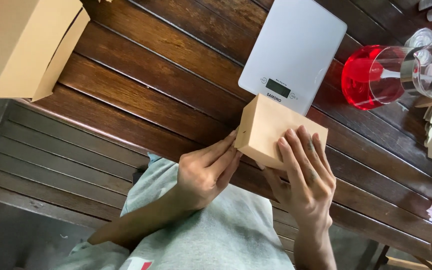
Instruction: Packaging a small container of liquid into a plastic bag and then into a cardboard box for an order.
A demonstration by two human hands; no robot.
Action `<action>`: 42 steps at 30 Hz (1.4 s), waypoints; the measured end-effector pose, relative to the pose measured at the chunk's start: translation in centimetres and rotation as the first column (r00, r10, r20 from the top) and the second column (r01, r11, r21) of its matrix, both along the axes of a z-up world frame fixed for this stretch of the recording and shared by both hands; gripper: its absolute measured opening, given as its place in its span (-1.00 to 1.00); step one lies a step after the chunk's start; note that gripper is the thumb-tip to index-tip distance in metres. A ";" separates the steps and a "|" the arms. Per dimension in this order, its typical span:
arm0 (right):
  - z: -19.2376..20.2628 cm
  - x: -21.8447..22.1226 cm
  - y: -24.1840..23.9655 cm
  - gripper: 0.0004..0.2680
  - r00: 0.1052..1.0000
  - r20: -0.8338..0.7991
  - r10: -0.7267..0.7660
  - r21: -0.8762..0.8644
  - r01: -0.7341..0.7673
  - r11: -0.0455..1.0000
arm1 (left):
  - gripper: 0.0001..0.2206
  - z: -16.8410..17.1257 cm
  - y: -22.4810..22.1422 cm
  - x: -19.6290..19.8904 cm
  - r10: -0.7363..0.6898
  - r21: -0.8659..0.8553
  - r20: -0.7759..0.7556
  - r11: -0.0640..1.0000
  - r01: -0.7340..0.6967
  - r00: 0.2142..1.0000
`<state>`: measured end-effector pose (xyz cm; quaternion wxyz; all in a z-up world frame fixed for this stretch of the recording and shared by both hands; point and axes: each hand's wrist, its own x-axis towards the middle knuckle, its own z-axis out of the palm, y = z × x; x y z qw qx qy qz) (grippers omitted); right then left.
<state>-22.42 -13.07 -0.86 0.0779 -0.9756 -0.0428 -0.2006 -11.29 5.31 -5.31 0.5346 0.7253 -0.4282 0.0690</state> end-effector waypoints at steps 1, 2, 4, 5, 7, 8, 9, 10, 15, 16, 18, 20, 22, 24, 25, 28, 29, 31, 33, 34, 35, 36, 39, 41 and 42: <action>0.0 0.0 0.0 -0.67 1.000 0.002 0.004 0.003 -0.004 1.000 | -0.91 0.0 0.0 0.0 0.008 0.000 0.007 1.000 -0.008 1.000; 0.0 0.1 0.0 -0.67 1.000 0.003 0.003 0.001 -0.003 1.000 | -0.91 -0.1 0.0 0.0 0.006 -0.002 0.008 1.000 -0.006 1.000; 0.1 0.1 0.0 -0.68 1.000 -0.003 0.002 -0.024 -0.002 1.000 | -0.90 -0.2 0.0 -0.1 0.008 0.017 0.001 1.000 -0.008 1.000; 0.2 0.2 0.1 -0.68 1.000 -0.004 0.001 -0.025 -0.001 1.000 | -0.90 -0.3 0.0 -0.1 0.006 0.015 0.000 1.000 -0.006 1.000; 0.5 0.3 0.2 -0.69 1.000 -0.025 0.012 -0.030 -0.013 0.999 | -0.87 -0.4 -0.1 -0.2 0.019 0.021 0.016 1.000 -0.019 1.000; 0.4 0.3 0.1 -0.69 1.000 -0.025 0.012 -0.031 -0.013 0.999 | -0.87 -0.5 -0.2 -0.3 0.019 0.020 0.016 1.000 -0.019 1.000; 0.4 0.4 0.1 -0.70 1.000 -0.018 0.012 -0.032 -0.013 0.999 | -0.88 -0.6 -0.2 -0.3 0.033 0.011 0.017 0.999 -0.034 0.999; 0.3 0.3 0.2 -0.70 1.000 -0.012 0.014 -0.030 -0.014 0.999 | -0.89 -0.7 -0.2 -0.4 0.049 0.004 0.017 0.999 -0.049 0.999; 0.1 0.2 0.1 -0.69 1.000 -0.011 0.021 -0.041 -0.022 0.999 | -0.86 -0.5 0.0 -0.5 0.018 0.000 -0.111 1.000 -0.018 0.994; 0.0 0.2 0.0 -0.69 1.000 -0.009 0.026 -0.038 -0.026 0.999 | -0.79 -0.7 0.1 -0.6 -0.007 -0.004 -0.173 1.000 0.006 0.985; 0.0 0.1 0.0 -0.70 1.000 -0.011 0.025 -0.034 -0.025 0.999 | -0.75 -1.2 0.2 -0.7 -0.022 -0.016 -0.235 1.000 0.019 0.972; -0.1 0.1 0.0 -0.70 1.000 -0.014 0.025 -0.030 -0.025 0.999 | -0.71 -1.6 0.1 -0.8 -0.038 -0.029 -0.297 0.999 0.031 0.954; -0.2 0.0 0.0 -0.67 1.000 -0.008 0.014 -0.010 -0.014 1.000 | -0.77 -1.7 -0.4 -0.8 0.005 -0.070 -0.281 0.997 -0.026 0.960; -0.3 0.0 0.0 -0.66 1.000 0.000 0.012 -0.001 -0.012 1.000 | -0.78 -1.9 -0.3 -0.9 0.017 -0.068 -0.301 0.997 -0.039 0.953; -0.4 -0.1 0.0 -0.65 1.000 0.008 0.010 0.008 -0.010 1.000 | -0.79 -1.9 -0.3 -0.9 0.028 -0.066 -0.321 0.996 -0.052 0.947; -0.3 0.0 0.1 -0.65 1.000 0.011 0.009 0.040 -0.009 0.999 | -0.86 -1.3 -0.6 -0.8 0.058 -0.097 -0.410 0.989 -0.107 0.910; -0.3 0.0 0.1 -0.65 1.000 0.009 0.007 0.041 -0.008 0.999 | -0.86 -1.4 -0.5 -0.9 0.058 -0.096 -0.412 0.990 -0.106 0.909; -0.2 0.1 0.2 -0.65 1.000 0.018 0.010 0.062 -0.012 0.998 | -0.88 -1.5 -0.5 -0.9 0.037 -0.123 -0.418 0.988 -0.097 0.908; -0.2 0.1 0.2 -0.64 1.000 0.018 0.009 0.062 -0.010 0.998 | -0.87 -1.1 -0.5 -0.7 0.033 -0.117 -0.408 0.989 -0.088 0.912; -0.2 0.1 0.2 -0.63 1.000 0.020 0.007 0.061 -0.008 0.998 | -0.86 -1.0 -0.4 -0.6 0.027 -0.111 -0.397 0.991 -0.077 0.918; -0.3 0.0 0.2 -0.63 1.000 0.020 0.008 0.062 -0.009 0.998 | -0.86 -1.0 -0.5 -0.6 0.028 -0.111 -0.397 0.991 -0.079 0.918; -0.3 0.0 0.1 -0.63 1.000 0.013 0.008 0.053 -0.009 0.999 | -0.87 -0.9 -0.6 -0.6 0.034 -0.125 -0.384 0.988 -0.088 0.923; -0.4 -0.1 0.0 -0.64 1.000 0.005 0.009 0.046 -0.009 0.999 | -0.88 -0.9 -0.7 -0.5 0.032 -0.140 -0.364 0.986 -0.088 0.931; -0.3 -0.2 0.1 -0.65 1.000 0.001 0.009 0.051 -0.009 0.999 | -0.89 -0.9 -0.7 -0.5 0.023 -0.139 -0.361 0.987 -0.079 0.932; -0.4 -0.1 0.1 -0.65 1.000 0.012 -0.007 0.079 0.006 0.997 | -0.87 -0.9 -0.6 -0.5 0.003 -0.150 -0.356 0.987 -0.060 0.934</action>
